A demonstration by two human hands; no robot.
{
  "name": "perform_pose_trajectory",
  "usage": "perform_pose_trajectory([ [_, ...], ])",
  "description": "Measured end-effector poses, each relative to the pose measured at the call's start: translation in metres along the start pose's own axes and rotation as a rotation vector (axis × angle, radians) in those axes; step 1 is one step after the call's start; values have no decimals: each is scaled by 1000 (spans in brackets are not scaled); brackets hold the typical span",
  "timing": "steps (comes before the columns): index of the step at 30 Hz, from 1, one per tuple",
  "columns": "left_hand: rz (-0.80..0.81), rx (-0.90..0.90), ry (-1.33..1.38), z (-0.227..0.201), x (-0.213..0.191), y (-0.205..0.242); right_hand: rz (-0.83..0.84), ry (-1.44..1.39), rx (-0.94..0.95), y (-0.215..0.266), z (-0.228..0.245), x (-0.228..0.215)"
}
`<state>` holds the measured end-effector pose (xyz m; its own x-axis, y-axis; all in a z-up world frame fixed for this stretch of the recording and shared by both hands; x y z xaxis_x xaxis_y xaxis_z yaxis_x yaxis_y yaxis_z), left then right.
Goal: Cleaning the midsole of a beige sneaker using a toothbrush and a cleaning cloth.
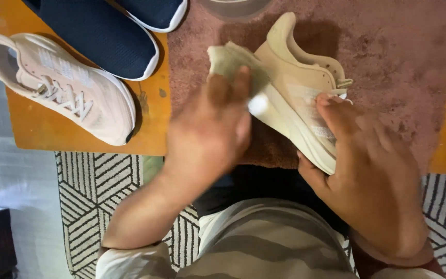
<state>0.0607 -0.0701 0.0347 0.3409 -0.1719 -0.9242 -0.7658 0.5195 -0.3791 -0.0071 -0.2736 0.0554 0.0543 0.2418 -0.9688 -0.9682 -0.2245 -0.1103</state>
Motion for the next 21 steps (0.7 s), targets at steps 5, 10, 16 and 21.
perform_pose_trajectory([
  [5,-45,134,1,-21,-14,5,85,17,54,-2,1,0],
  [10,-24,180,-134,-34,-19,14,-26,-32,-62,7,-1,5],
  [16,-16,236,247,-48,-30,28,107,-32,24,-2,2,2],
  [21,275,-202,1227,-25,-24,33,166,-146,169,-3,-7,3],
])
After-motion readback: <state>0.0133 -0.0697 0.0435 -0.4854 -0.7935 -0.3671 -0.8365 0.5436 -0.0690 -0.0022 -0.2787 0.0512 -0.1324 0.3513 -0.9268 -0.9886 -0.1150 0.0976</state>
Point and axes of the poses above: each hand's wrist, its own y-axis away from the middle knuckle, its own x-axis out of the palm, z = x × y, the point moved 3 cm from there along -y, towards the middle knuckle, and after that the axes turned 3 degrees about -y, right-handed, at the moved point
